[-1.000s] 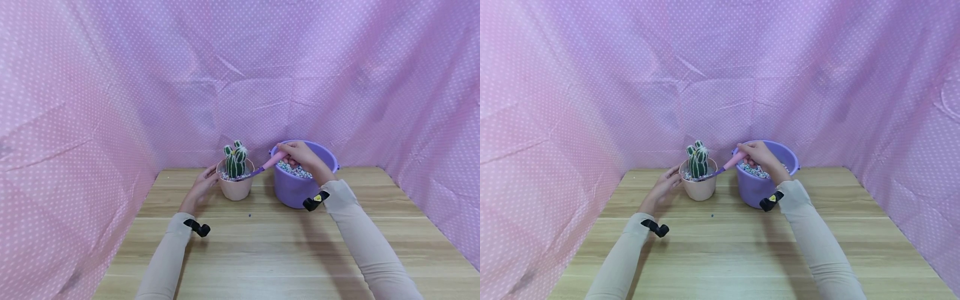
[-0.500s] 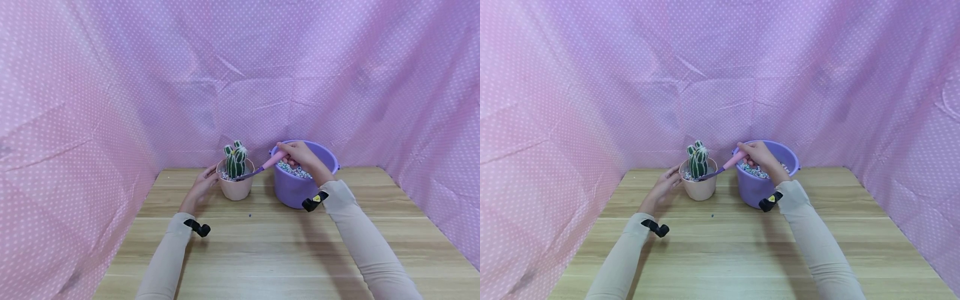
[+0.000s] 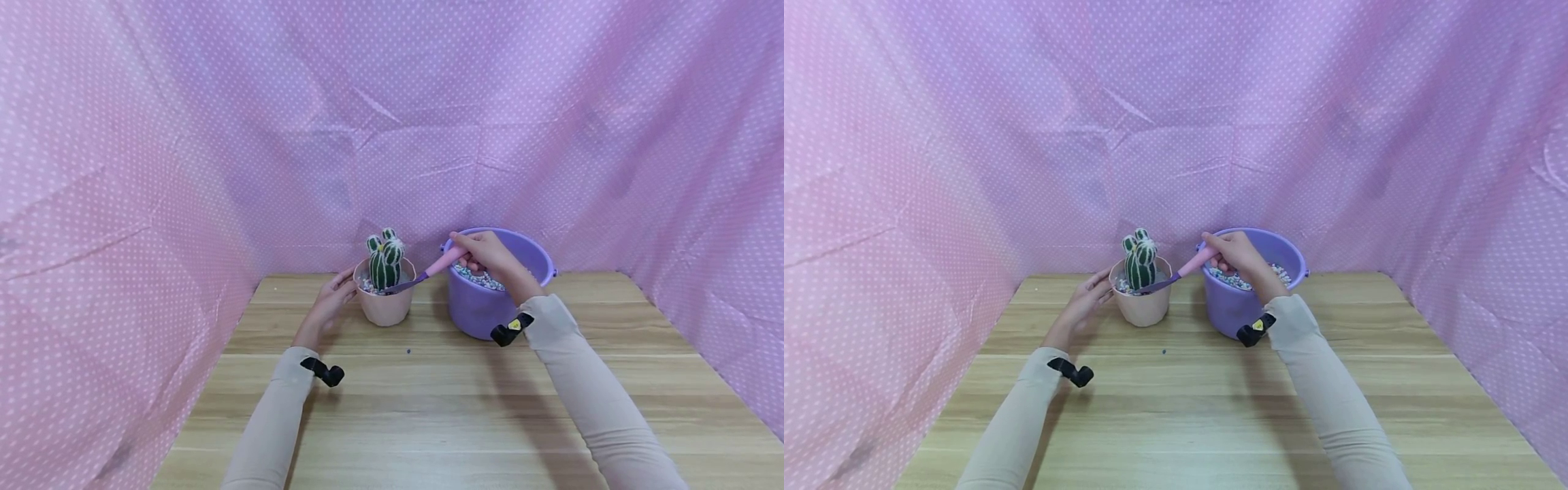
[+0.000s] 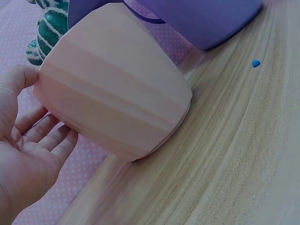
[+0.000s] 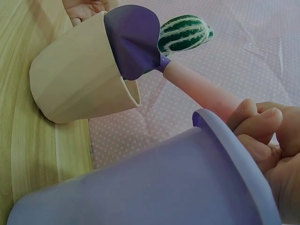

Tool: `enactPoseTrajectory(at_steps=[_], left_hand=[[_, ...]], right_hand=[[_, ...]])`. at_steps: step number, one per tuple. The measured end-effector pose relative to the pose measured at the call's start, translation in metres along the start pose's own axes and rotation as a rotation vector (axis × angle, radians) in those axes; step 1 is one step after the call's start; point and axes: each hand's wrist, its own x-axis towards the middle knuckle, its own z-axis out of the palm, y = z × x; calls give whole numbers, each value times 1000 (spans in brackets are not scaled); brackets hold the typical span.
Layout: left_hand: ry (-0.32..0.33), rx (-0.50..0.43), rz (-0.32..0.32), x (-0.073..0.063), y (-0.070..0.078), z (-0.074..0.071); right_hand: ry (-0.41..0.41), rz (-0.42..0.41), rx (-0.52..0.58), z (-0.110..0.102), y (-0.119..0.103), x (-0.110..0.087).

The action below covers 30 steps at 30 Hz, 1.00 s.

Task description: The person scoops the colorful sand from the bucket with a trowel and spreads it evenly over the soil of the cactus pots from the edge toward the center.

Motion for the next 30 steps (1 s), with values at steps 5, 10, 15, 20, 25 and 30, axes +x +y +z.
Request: enactPoseTrajectory(at_steps=[5,10,15,20,25,30], left_hand=[[-8,4,-1,0,0,0],[-5,-5,-1,1,-1,0],[-4,-14,5,2,-1,0],[2,-23,2,2,0,-1],[17,-21,-9,3,1,-2],[32,-29,-17,5,1,-1]], right_hand=[[0,0,-5,-1,1,2],[-12,8,5,-2,-2,-1],[-18,15,1,-4,-2,-1],[-11,13,0,-7,-3,0],[-11,14,2,-8,-5,-1],[-3,4,-4,-7,-6,-1]])
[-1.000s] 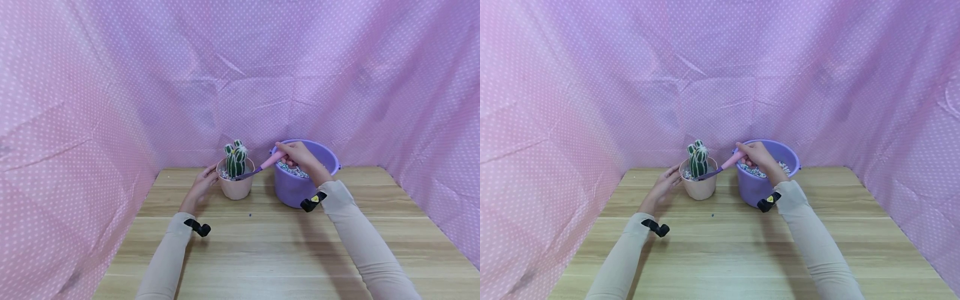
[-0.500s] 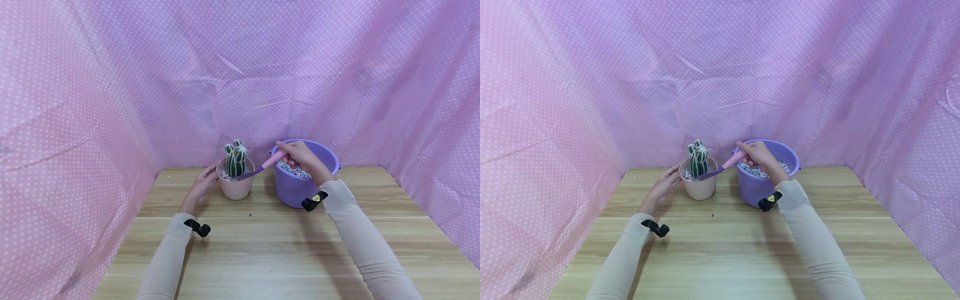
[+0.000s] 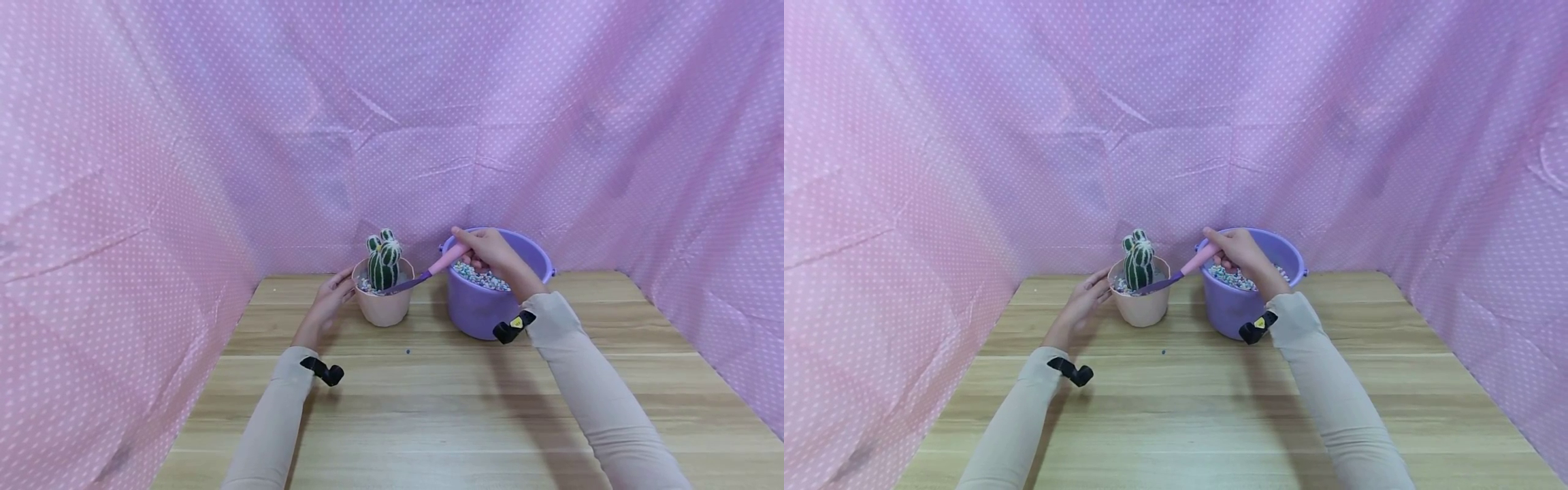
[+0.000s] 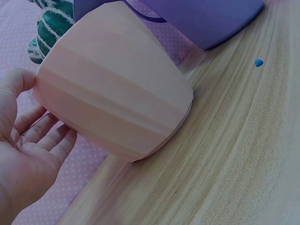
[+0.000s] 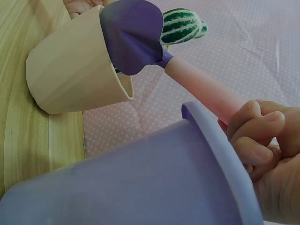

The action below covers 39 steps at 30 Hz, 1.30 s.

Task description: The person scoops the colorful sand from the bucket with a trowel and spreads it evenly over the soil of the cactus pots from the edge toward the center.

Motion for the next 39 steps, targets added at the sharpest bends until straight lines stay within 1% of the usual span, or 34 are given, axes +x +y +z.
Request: enactPoseTrajectory(at_steps=[4,8,14,17,21,28,32,37,39], left_hand=[[5,4,4,0,0,1],[-6,9,13,0,1,2],[-13,10,14,-1,2,2],[-9,9,12,-1,2,2],[-2,3,9,-2,2,2],[10,-16,15,-2,-2,2],[5,-14,20,-2,-4,1],[17,8,0,-3,-4,1],[21,17,-3,-4,-3,1]], right_hand=[[11,-9,-5,1,-1,0],[16,-6,-7,1,0,0],[0,-16,-27,0,1,-1],[-6,-30,-36,-3,0,-2],[-6,-58,-21,-6,-2,-5],[-13,-130,-2,-16,-5,-12],[22,-173,35,-27,-12,-19],[97,-238,15,-47,-28,-34],[127,-248,-17,-58,-35,-42]])
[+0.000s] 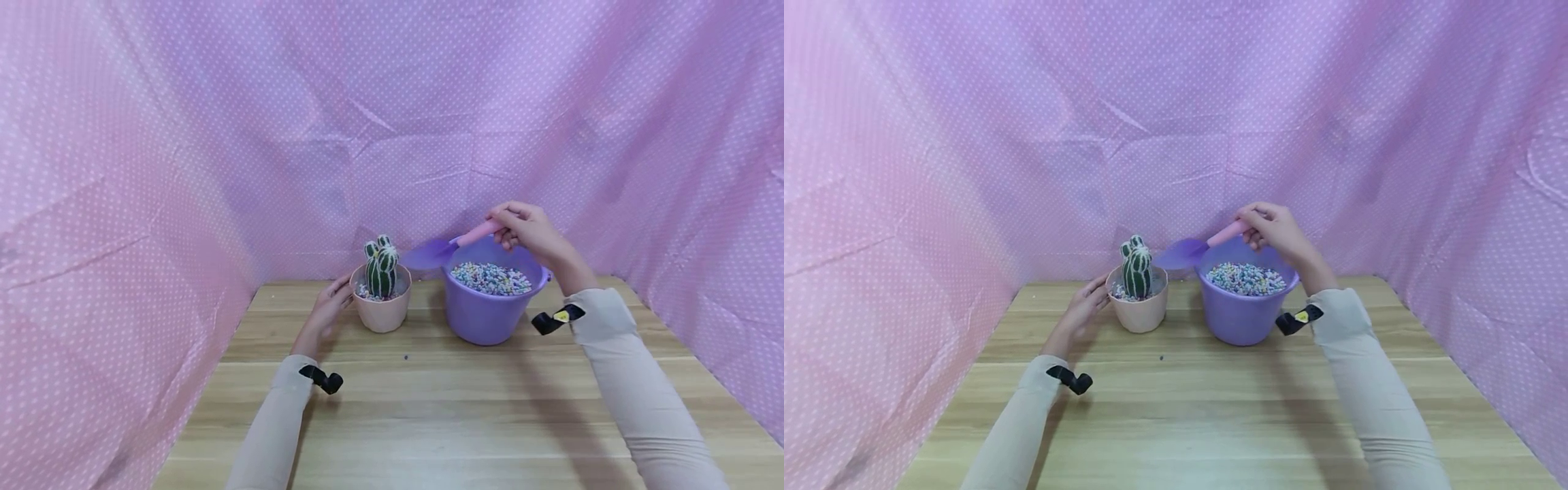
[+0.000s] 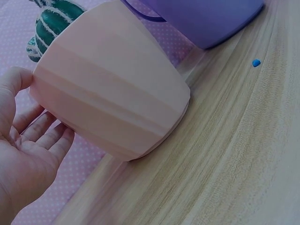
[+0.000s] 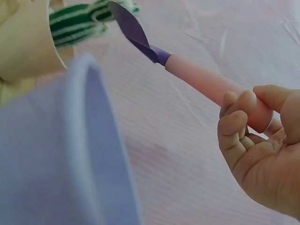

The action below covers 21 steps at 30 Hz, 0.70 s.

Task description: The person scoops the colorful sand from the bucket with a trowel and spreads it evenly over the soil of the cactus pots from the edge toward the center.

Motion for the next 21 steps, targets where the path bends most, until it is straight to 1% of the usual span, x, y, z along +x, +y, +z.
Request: enactPoseTrajectory(at_steps=[2,7,10,11,12,14,16,17,19,20,21], left_hand=[[0,4,2,0,-1,0],[7,3,13,2,-3,0],[24,-3,16,2,-1,1],[30,3,15,2,0,2],[47,6,17,2,2,2],[117,4,28,-1,7,6],[222,8,90,-4,17,14],[288,6,142,-6,23,20],[417,-2,285,-12,40,37],[460,11,373,-15,49,48],[485,16,470,-19,59,59]], right_hand=[[31,-10,-16,-12,-7,-4],[72,-39,-106,-43,-17,-14],[73,-36,-196,-58,-16,-16],[60,-31,-231,-62,-14,-16],[52,-22,-271,-66,-12,-16],[30,-6,-350,-73,-7,-17],[1,-4,-424,-78,-1,-17],[-13,-5,-456,-80,1,-17],[-23,-13,-500,-83,6,-17],[-31,-22,-519,-85,7,-16],[-37,-29,-539,-85,8,-16]])
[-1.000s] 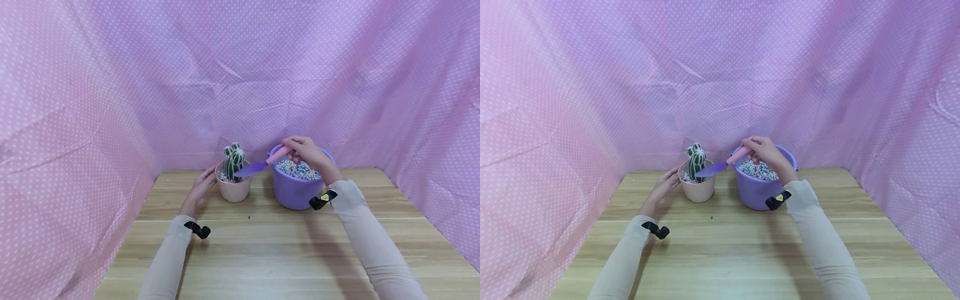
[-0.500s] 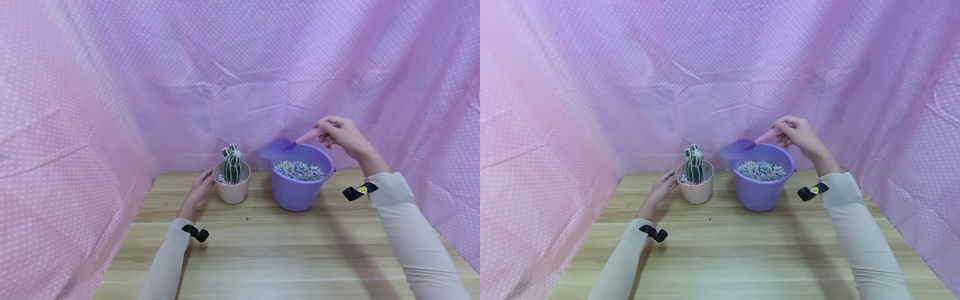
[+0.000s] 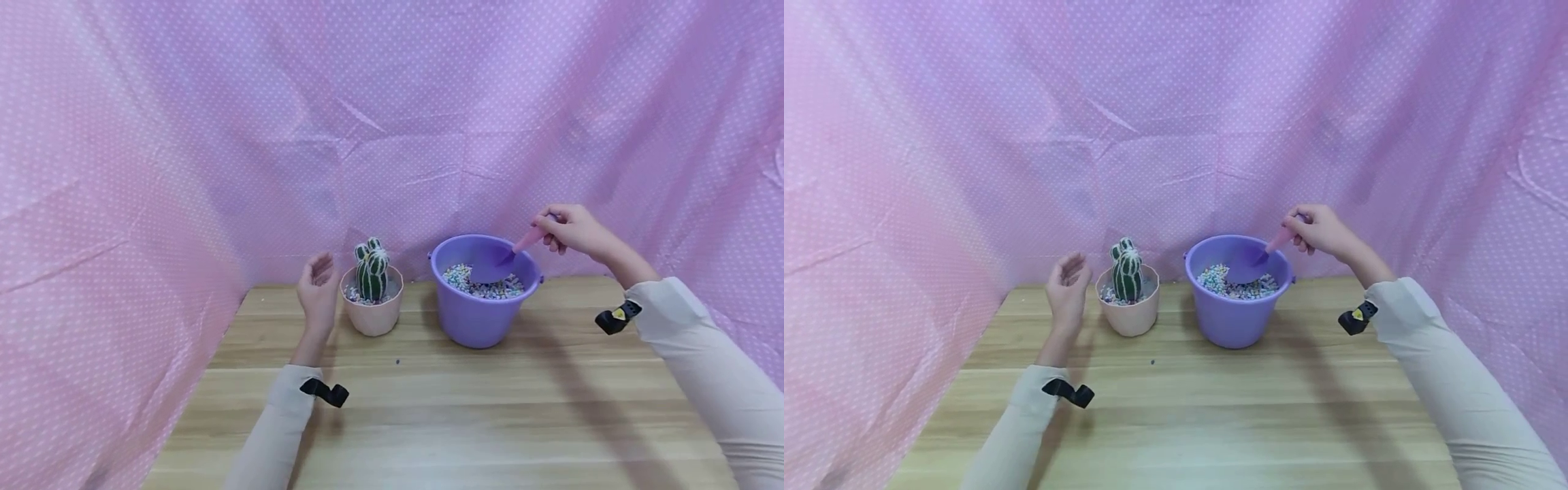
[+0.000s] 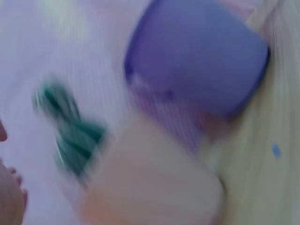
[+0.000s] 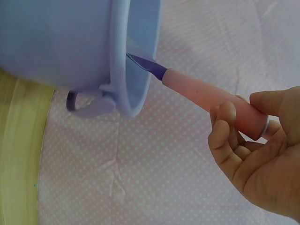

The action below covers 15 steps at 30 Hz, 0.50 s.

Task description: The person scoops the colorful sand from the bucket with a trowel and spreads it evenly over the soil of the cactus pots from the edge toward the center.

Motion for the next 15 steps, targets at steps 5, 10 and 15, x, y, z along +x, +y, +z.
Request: enactPoseTrajectory(at_steps=[5,10,15], left_hand=[[-163,-51,327,-22,47,51],[-498,114,279,-38,50,95],[-731,402,147,-36,21,125]], right_hand=[[2,0,-102,-1,-1,3],[-12,24,-212,-5,-4,8],[-37,-20,-301,-11,-9,13]])
